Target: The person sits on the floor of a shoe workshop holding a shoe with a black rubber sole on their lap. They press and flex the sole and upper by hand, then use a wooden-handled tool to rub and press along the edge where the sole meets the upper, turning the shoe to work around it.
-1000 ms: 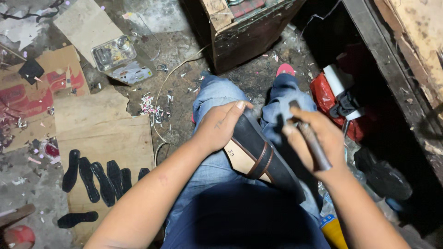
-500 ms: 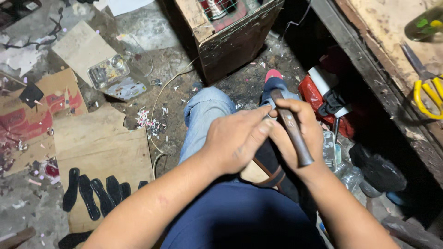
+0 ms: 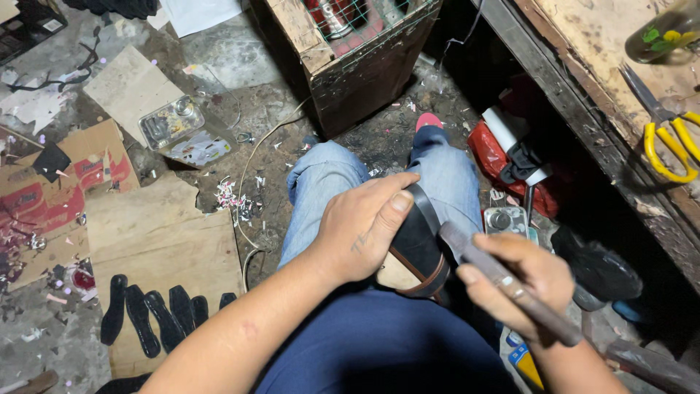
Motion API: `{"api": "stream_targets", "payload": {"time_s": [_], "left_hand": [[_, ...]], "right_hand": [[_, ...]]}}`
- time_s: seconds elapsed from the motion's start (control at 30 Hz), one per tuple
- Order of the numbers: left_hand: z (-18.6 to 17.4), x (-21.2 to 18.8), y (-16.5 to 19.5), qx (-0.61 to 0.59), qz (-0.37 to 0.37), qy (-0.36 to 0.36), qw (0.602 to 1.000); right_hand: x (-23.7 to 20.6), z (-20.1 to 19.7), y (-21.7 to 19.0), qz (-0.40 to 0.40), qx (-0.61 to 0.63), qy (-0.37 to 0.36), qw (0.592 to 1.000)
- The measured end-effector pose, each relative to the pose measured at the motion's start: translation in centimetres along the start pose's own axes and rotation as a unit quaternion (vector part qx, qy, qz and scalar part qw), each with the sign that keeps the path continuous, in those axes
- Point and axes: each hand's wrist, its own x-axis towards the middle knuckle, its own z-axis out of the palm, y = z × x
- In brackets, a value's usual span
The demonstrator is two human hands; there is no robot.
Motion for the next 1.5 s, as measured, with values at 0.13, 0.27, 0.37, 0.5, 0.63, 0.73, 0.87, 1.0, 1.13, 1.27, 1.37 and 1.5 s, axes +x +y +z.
{"api": "stream_targets", "payload": {"time_s": [0.13,0.27,0.37,0.5,0.63,0.73,0.87,1.0,1.13,1.27,1.37,1.5], "left_hand": [[0.2,0.3,0.6,-0.006,-0.002,-0.011,1.000],[0.1,0.5,1.8,0.016,-0.004,-0.033,0.999],[0.1,0.6,2.5,0.034,0.000,-0.041,0.999],[0.8,0.3,3.6,0.056,0.025,-0.057,0.997],[1.0,0.1,4.5,0.038,0.042,-0.049,0.997],[0.5,-0.3,4.9,0.020,0.046,-0.038,0.998],[-0.2,-0.6,4.9,0.028,0.023,-0.048,0.998],[0.2,-0.8,4.8,0.026,0.058,-0.059,0.996],[0.7,-0.8,3.1,0.038,0.030,-0.073,0.996],[0.5,-0.9,-0.5,0.003,-0.023,-0.043,0.999],[0.1,-1.5,-2.9,-0.033,-0.074,-0.039,0.996],[0.0,-1.2,-5.3,-0.032,-0.069,-0.020,0.997]], "right_hand": [[-0.4,0.1,1.9,-0.213,-0.144,0.009,0.966],[1.1,-0.2,1.3,-0.225,-0.078,-0.019,0.971],[2.3,-0.4,-0.9,-0.218,-0.091,-0.010,0.972],[4.1,-0.9,-4.4,-0.163,-0.170,-0.024,0.972],[5.4,-2.4,-6.6,-0.118,-0.148,-0.069,0.979],[5.2,-3.0,-6.7,0.003,-0.044,0.017,0.999],[3.8,-1.2,-4.9,0.089,0.139,-0.004,0.986],[2.6,1.0,-2.5,0.087,0.084,-0.018,0.993],[2.8,2.0,-0.9,0.145,0.080,-0.021,0.986],[3.3,2.7,0.6,0.099,-0.014,-0.095,0.990],[3.2,3.0,1.7,0.117,-0.045,-0.142,0.982],[2.1,2.7,2.9,0.200,0.019,-0.155,0.967]]}}
